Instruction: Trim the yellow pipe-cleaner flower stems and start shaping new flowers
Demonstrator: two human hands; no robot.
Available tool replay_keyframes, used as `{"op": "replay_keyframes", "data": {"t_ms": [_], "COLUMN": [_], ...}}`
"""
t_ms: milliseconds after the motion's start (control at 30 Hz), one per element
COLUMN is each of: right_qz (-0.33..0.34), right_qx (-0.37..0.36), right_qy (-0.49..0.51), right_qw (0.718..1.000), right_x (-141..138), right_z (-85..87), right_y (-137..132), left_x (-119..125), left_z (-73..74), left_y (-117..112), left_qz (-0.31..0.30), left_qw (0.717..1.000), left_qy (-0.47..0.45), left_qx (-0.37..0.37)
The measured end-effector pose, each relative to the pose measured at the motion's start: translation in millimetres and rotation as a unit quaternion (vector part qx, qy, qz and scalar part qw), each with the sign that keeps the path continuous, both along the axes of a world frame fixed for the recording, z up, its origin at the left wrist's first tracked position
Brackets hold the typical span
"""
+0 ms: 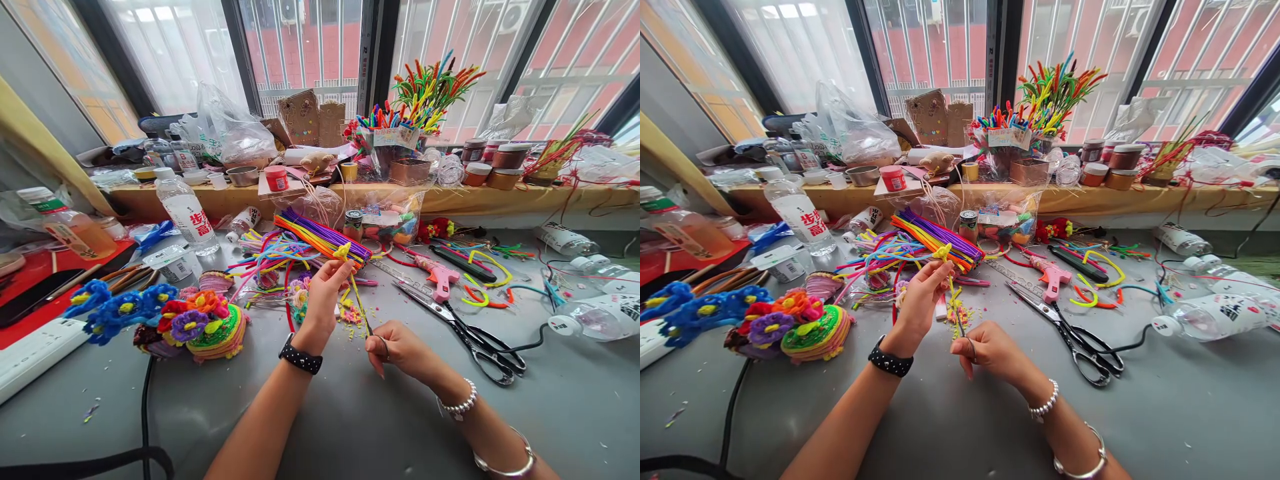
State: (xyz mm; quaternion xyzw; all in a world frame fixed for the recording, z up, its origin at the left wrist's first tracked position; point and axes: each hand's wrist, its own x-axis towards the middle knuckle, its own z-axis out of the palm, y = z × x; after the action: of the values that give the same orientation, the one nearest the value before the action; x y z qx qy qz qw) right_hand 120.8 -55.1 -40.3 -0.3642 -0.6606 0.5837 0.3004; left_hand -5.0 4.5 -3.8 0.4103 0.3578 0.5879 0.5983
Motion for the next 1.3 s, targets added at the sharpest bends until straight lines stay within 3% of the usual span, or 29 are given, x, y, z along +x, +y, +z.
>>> {"op": "replay_keyframes", "data": {"t_ms": [233, 467, 733, 1000, 1300], "right_qz": [0.047, 0.073, 0.048, -0.007, -0.022], "right_qx": [0.006, 0.057, 0.086, 0.102, 0.097], "right_qy": [-0.004, -0.035, -0.018, -0.03, -0.021], "right_qw": [0.999, 0.995, 0.995, 0.994, 0.995], "right_x": [3, 2, 1, 0, -1], "right_z": [3.0, 10.5, 10.6, 8.1, 8.2], "right_y": [1, -3, -4, -3, -2], "left_x": [0, 1, 4, 2, 2], "left_z": [0.6, 3.8, 3.0, 3.3, 1.2], "left_y": [0, -5, -6, -5, -3], "left_qz": [-0.012, -0.071, -0.103, -0.086, -0.073], "left_qw": [1.0, 0.996, 0.992, 0.996, 0.997], "left_qy": [0.012, 0.056, 0.067, 0.006, -0.013], "left_qx": [0.003, -0.004, -0.001, -0.002, -0.013]}}
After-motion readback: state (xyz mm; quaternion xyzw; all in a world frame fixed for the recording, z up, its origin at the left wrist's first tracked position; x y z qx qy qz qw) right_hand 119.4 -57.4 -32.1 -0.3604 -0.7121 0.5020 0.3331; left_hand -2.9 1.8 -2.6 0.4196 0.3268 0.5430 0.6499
